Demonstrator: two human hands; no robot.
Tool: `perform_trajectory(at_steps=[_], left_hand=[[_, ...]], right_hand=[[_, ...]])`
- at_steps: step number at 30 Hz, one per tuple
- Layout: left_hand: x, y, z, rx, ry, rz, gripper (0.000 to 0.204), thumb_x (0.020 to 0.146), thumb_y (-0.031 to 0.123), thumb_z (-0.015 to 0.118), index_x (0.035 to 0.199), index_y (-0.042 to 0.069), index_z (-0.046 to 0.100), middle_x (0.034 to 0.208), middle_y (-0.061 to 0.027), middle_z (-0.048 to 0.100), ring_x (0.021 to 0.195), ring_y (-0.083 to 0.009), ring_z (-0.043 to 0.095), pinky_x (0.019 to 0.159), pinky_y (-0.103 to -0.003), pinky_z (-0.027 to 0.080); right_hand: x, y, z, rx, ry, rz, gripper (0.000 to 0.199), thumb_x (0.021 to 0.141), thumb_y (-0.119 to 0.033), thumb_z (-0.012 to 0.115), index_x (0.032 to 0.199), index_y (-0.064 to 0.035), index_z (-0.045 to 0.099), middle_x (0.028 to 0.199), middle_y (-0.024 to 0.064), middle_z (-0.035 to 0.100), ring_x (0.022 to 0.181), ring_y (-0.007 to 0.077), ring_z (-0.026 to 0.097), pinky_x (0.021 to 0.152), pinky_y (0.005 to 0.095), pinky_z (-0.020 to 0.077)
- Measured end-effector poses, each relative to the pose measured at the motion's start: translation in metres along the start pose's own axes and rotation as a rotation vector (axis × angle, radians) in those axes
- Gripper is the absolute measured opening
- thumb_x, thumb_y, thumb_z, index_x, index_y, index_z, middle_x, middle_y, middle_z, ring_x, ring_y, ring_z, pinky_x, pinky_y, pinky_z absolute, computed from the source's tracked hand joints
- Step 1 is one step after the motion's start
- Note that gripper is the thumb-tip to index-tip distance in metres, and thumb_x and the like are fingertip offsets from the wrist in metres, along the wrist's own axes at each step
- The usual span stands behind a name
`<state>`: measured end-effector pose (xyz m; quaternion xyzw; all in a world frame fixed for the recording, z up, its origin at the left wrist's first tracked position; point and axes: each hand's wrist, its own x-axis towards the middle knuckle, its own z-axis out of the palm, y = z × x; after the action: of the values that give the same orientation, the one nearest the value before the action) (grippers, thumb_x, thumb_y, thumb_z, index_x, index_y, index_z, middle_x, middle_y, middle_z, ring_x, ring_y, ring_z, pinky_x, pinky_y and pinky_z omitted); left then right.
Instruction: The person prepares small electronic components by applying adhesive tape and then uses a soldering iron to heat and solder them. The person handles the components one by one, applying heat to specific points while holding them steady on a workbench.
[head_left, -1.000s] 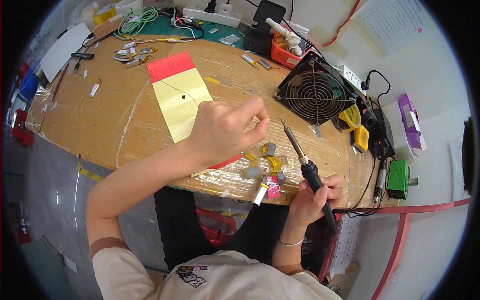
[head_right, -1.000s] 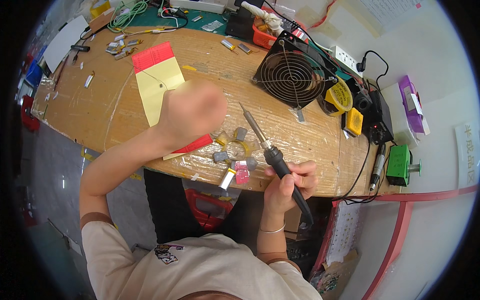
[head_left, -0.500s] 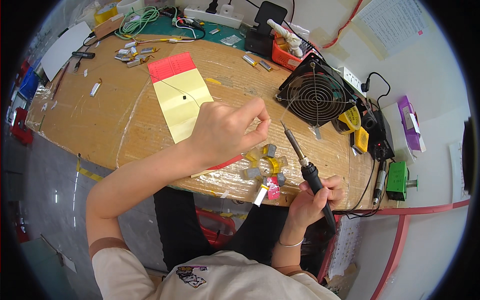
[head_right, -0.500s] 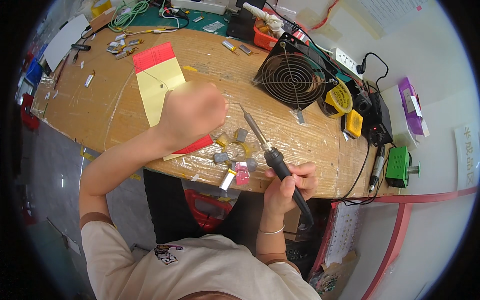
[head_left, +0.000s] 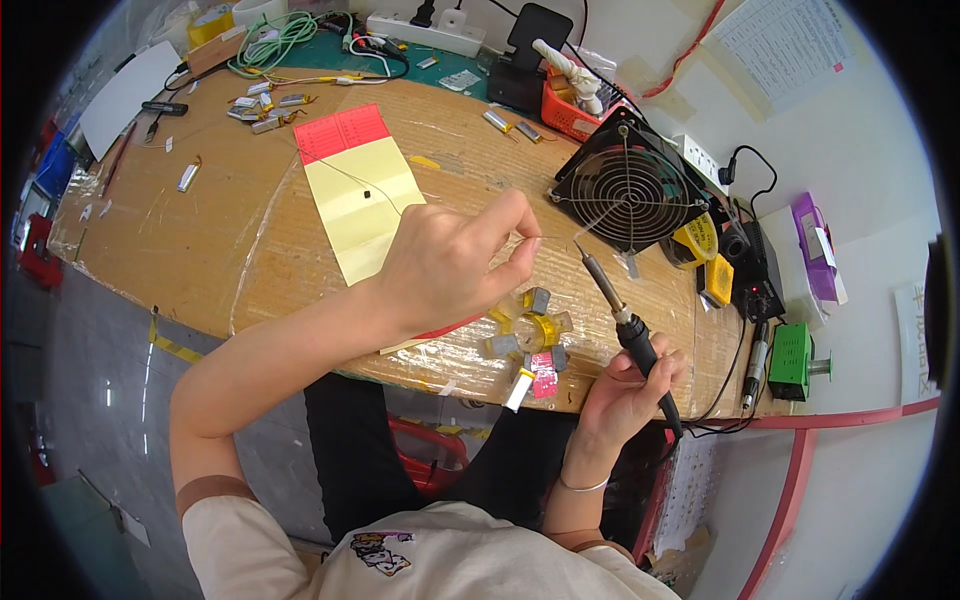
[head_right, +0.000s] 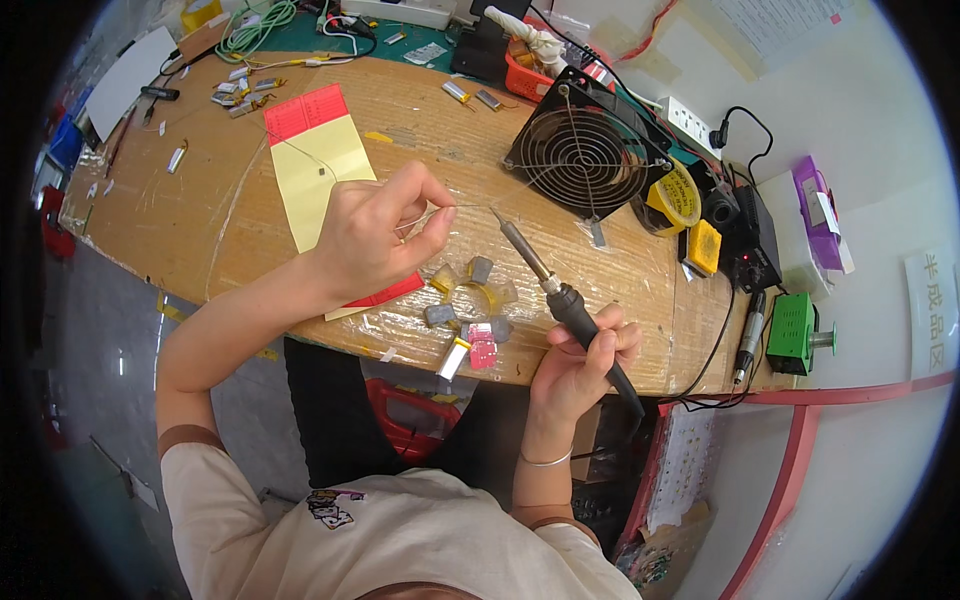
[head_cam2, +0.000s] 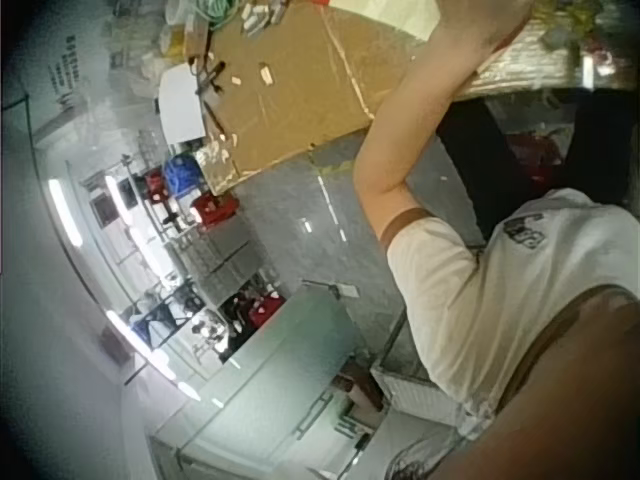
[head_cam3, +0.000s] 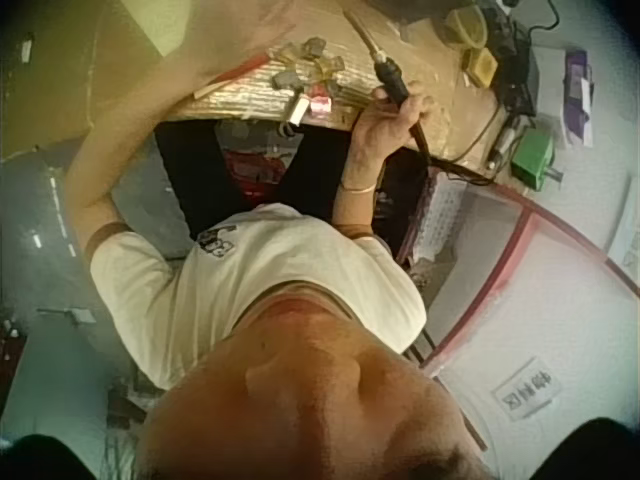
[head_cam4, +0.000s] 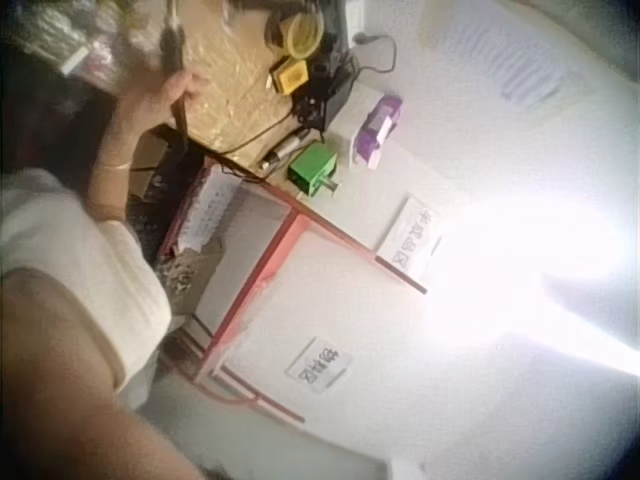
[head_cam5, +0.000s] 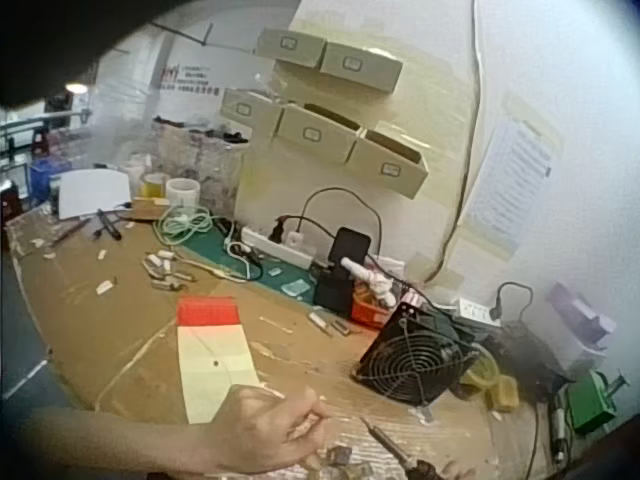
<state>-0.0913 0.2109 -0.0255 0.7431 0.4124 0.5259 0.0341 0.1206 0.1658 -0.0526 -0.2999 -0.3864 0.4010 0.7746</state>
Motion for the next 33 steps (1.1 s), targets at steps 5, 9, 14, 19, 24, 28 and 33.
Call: perform_trajectory(at_steps=[5,9,14,19,24,28,33], left_hand=[[-0.0009,-0.0017,0.0022,0.005,0.006,0.015,0.012,0.075,0.004,0.065,0.077,0.005,0.054,0.046,-0.0004,0.043,0.037,-0.0135,0.047,0.038,-0.028,0.034],[-0.0009,-0.0017,0.0024,0.009,0.013,0.025,0.012,0.075,0.004,0.066,0.077,0.005,0.054,0.046,-0.0004,0.044,0.037,-0.0137,0.048,0.038,-0.028,0.034],[-0.0004,-0.0019,0.0022,0.017,0.015,0.025,0.012,0.075,0.005,0.066,0.077,0.005,0.054,0.045,-0.0003,0.044,0.037,-0.0139,0.048,0.038,-0.028,0.034],[-0.0002,-0.0021,0.0019,0.017,0.023,0.034,0.012,0.074,0.005,0.066,0.076,0.005,0.054,0.046,-0.0005,0.045,0.038,-0.0142,0.049,0.039,-0.028,0.035],[-0.0003,-0.0017,0.0013,0.028,0.011,0.028,0.012,0.075,0.005,0.066,0.076,0.005,0.055,0.047,-0.0012,0.047,0.039,-0.0148,0.051,0.039,-0.028,0.037],[-0.0005,-0.0028,0.0014,0.033,0.012,0.029,0.011,0.075,0.005,0.066,0.076,0.005,0.055,0.047,-0.0014,0.048,0.039,-0.0152,0.051,0.040,-0.028,0.037],[-0.0004,-0.0029,0.0018,0.023,0.016,0.026,0.012,0.075,0.006,0.066,0.076,0.005,0.055,0.048,-0.0017,0.048,0.039,-0.0155,0.051,0.040,-0.029,0.037]], right_hand=[[-0.0005,-0.0014,0.0027,-0.022,-0.007,0.003,0.024,0.089,-0.018,0.056,0.079,-0.0104,0.036,0.083,0.0028,0.045,0.056,0.0134,0.059,0.056,0.0212,0.0483],[-0.0006,-0.0012,0.0027,-0.012,-0.003,0.009,0.024,0.089,-0.018,0.056,0.080,-0.0100,0.036,0.083,0.0029,0.045,0.056,0.0136,0.059,0.055,0.0211,0.0484],[-0.0005,-0.0008,0.0007,-0.021,-0.026,-0.001,0.024,0.088,-0.018,0.057,0.080,-0.0096,0.036,0.082,0.0031,0.045,0.055,0.0140,0.058,0.055,0.0213,0.0487],[-0.0004,0.0002,-0.0007,-0.023,-0.015,-0.001,0.025,0.088,-0.019,0.057,0.080,-0.0097,0.035,0.082,0.0032,0.045,0.055,0.0142,0.058,0.055,0.0211,0.0491],[-0.0002,0.0010,-0.0014,-0.010,-0.020,-0.010,0.025,0.088,-0.018,0.058,0.080,-0.0100,0.036,0.082,0.0035,0.045,0.055,0.0150,0.059,0.053,0.0212,0.0499],[-0.0007,0.0005,-0.0009,-0.005,-0.024,-0.018,0.024,0.087,-0.016,0.059,0.080,-0.0103,0.036,0.083,0.0040,0.045,0.055,0.0159,0.059,0.052,0.0217,0.0510],[-0.0013,-0.0001,0.0000,-0.005,-0.021,-0.016,0.023,0.086,-0.015,0.059,0.079,-0.0101,0.037,0.084,0.0043,0.045,0.056,0.0169,0.060,0.052,0.0223,0.0528]])
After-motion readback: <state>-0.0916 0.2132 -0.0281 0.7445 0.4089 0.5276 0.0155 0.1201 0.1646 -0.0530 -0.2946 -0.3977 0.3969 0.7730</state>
